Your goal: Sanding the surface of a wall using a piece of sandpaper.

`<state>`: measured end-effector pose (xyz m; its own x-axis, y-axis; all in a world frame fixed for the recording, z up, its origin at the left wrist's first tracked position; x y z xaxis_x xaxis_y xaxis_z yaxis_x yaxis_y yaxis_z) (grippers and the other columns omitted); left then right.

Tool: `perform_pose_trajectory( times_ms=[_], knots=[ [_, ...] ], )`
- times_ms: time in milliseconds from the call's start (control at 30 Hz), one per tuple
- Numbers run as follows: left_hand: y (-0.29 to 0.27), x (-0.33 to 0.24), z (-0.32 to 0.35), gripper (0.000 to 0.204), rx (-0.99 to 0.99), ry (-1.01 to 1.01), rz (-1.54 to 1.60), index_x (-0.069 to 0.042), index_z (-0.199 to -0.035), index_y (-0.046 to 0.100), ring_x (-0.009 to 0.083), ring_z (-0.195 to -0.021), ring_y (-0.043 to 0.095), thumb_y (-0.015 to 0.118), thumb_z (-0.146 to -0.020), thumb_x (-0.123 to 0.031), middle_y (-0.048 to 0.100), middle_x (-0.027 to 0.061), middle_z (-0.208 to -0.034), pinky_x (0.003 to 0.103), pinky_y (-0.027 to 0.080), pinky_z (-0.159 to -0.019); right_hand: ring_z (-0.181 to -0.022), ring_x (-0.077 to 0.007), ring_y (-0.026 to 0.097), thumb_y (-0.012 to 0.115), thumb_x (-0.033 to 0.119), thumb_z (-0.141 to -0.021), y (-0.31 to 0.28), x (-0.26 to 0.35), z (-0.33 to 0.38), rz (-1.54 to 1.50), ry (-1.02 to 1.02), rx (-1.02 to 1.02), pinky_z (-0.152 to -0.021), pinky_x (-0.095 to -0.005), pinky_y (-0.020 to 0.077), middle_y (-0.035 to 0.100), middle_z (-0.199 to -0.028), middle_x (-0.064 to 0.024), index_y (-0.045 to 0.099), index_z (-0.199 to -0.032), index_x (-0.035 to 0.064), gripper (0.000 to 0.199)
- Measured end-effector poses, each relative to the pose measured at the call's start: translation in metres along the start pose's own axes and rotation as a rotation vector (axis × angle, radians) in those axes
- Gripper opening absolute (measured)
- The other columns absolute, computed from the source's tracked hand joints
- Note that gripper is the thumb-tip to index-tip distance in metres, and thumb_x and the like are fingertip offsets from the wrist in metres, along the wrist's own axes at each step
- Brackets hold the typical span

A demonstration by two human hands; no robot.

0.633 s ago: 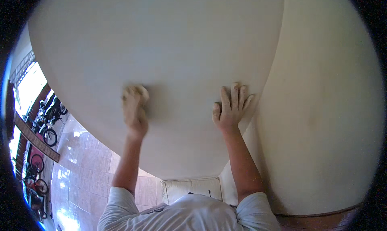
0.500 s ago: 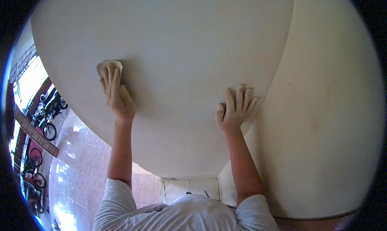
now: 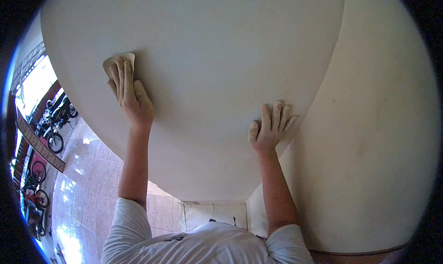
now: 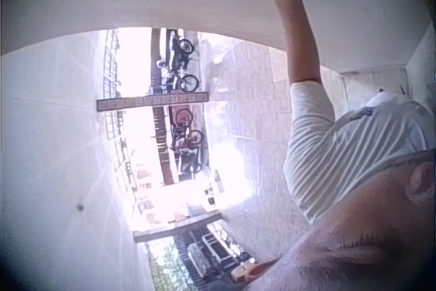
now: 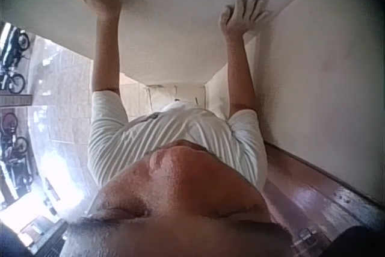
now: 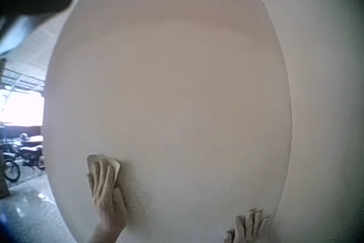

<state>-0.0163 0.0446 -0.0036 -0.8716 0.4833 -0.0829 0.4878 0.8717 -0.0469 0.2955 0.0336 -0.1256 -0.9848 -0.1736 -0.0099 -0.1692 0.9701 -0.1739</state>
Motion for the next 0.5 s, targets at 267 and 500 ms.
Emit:
perform_pose_trajectory(
  times_ms=[267,500],
  knots=[
    [0.023,-0.01,0.104,0.047,0.249,0.258,-0.121,0.004,-0.132,0.05,0.0403,-0.138,0.031,0.052,-0.086,-0.007,0.045,0.0225,-0.141,0.059,0.011,-0.112,-0.141,-0.0447,0.02,0.032,0.041,-0.1,0.0,0.003,0.004,0.013,-0.046,-0.024,-0.111,-0.0643,0.005,0.032,-0.149,-0.023,0.045,-0.134,0.0047,0.052],
    [0.009,0.012,0.056,0.047,0.082,0.045,-0.02,0.006,-0.133,0.048,0.0452,-0.138,0.028,0.049,-0.087,-0.004,0.043,0.0241,-0.142,0.06,0.01,-0.112,-0.14,-0.0418,0.024,0.032,0.043,-0.098,0.002,-0.002,0.014,-0.017,0.016,-0.067,-0.11,-0.0665,0.0085,0.038,-0.146,-0.0179,0.058,-0.123,0.01,0.049]
  ],
)
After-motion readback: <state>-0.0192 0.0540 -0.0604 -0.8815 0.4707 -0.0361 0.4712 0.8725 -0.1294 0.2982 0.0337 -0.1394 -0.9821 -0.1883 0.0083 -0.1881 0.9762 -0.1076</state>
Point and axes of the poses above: each hand's wrist, its own z-axis away from the middle knuckle, its own y-axis out of the palm, x = y × z, the point moved 9 cm from there along -z, towards the middle knuckle
